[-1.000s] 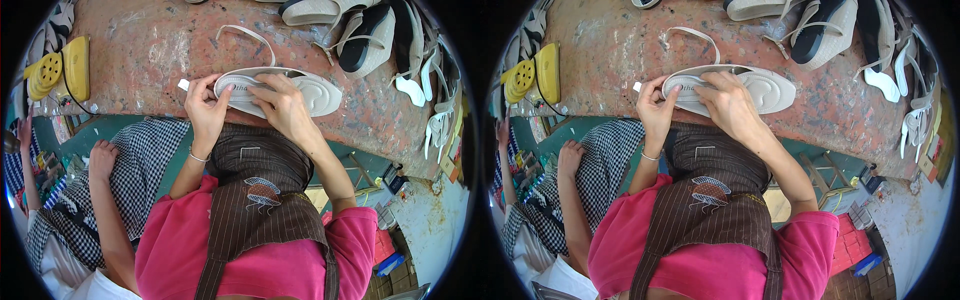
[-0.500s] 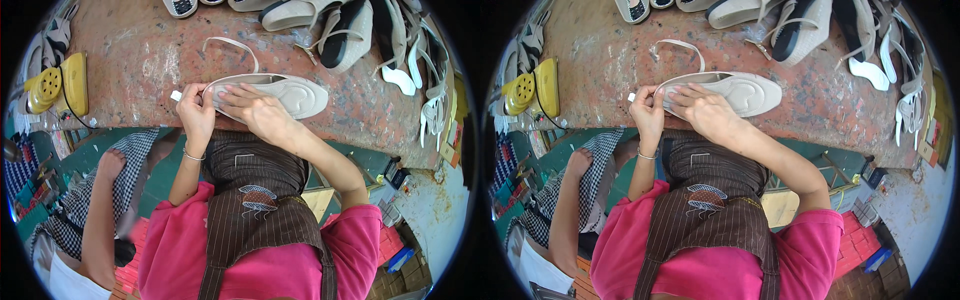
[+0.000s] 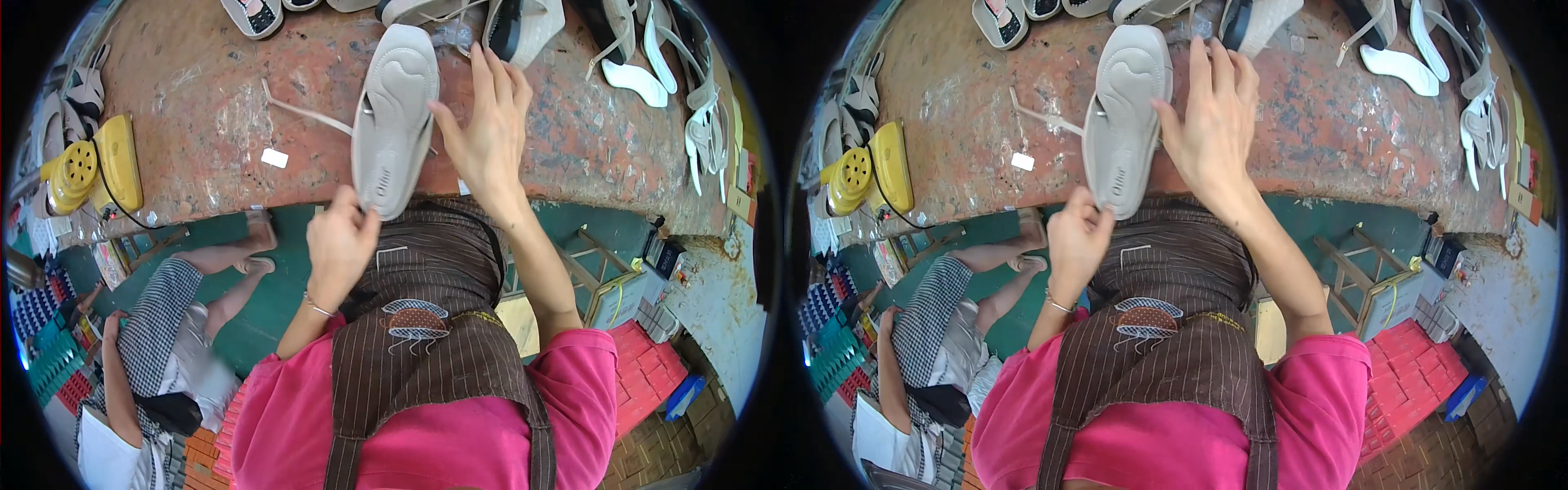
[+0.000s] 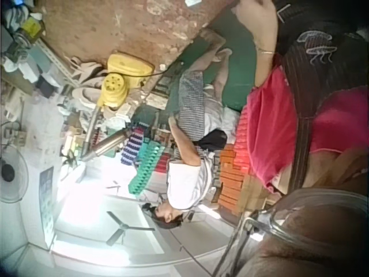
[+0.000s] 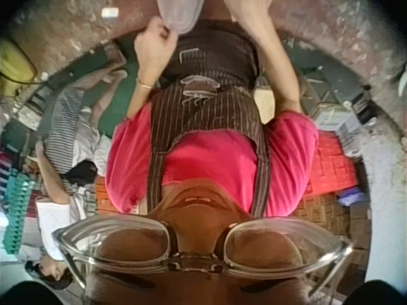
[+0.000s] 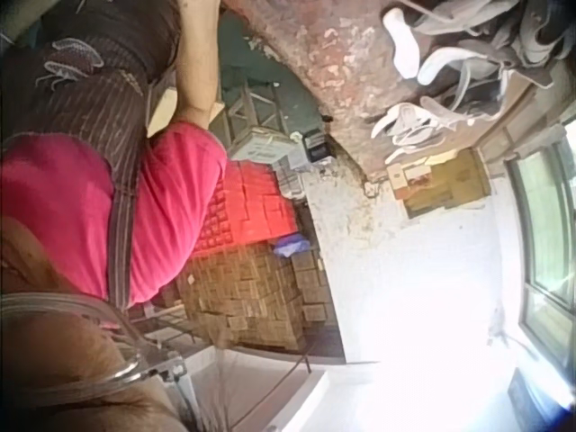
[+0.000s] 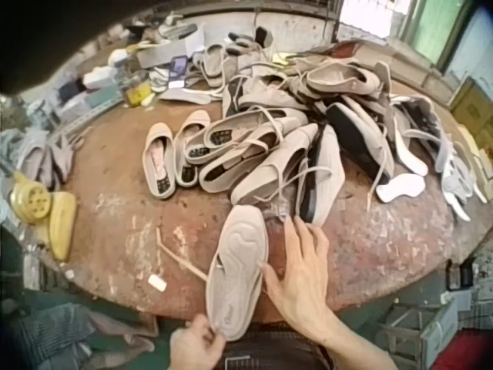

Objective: The person inserts shoe insoles into various shoes by hand, pressing them down into place on a workbench.

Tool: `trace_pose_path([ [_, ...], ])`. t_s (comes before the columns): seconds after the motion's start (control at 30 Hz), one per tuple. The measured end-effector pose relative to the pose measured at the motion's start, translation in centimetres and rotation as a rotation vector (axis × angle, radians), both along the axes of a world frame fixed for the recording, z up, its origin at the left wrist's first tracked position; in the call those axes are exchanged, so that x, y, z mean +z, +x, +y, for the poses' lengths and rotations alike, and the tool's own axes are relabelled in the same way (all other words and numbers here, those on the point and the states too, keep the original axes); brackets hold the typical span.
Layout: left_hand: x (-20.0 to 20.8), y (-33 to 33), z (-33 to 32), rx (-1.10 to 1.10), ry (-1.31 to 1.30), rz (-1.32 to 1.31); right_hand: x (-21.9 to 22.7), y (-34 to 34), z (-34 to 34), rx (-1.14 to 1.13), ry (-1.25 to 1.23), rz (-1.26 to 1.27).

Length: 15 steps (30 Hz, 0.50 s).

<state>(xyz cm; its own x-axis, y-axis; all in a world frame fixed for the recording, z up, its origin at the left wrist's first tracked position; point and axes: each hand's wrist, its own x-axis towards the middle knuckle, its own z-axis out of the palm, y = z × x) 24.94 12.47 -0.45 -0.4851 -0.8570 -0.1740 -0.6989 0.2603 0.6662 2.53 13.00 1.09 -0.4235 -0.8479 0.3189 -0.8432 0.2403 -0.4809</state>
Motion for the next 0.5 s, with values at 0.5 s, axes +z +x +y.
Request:
trace_pose_path([
  [0.5, -2.6, -4.2, 4.3, -0.404, 0.035, 0.11, -1.2, 6.0, 5.4, 0.33, 0.057, -0.157],
])
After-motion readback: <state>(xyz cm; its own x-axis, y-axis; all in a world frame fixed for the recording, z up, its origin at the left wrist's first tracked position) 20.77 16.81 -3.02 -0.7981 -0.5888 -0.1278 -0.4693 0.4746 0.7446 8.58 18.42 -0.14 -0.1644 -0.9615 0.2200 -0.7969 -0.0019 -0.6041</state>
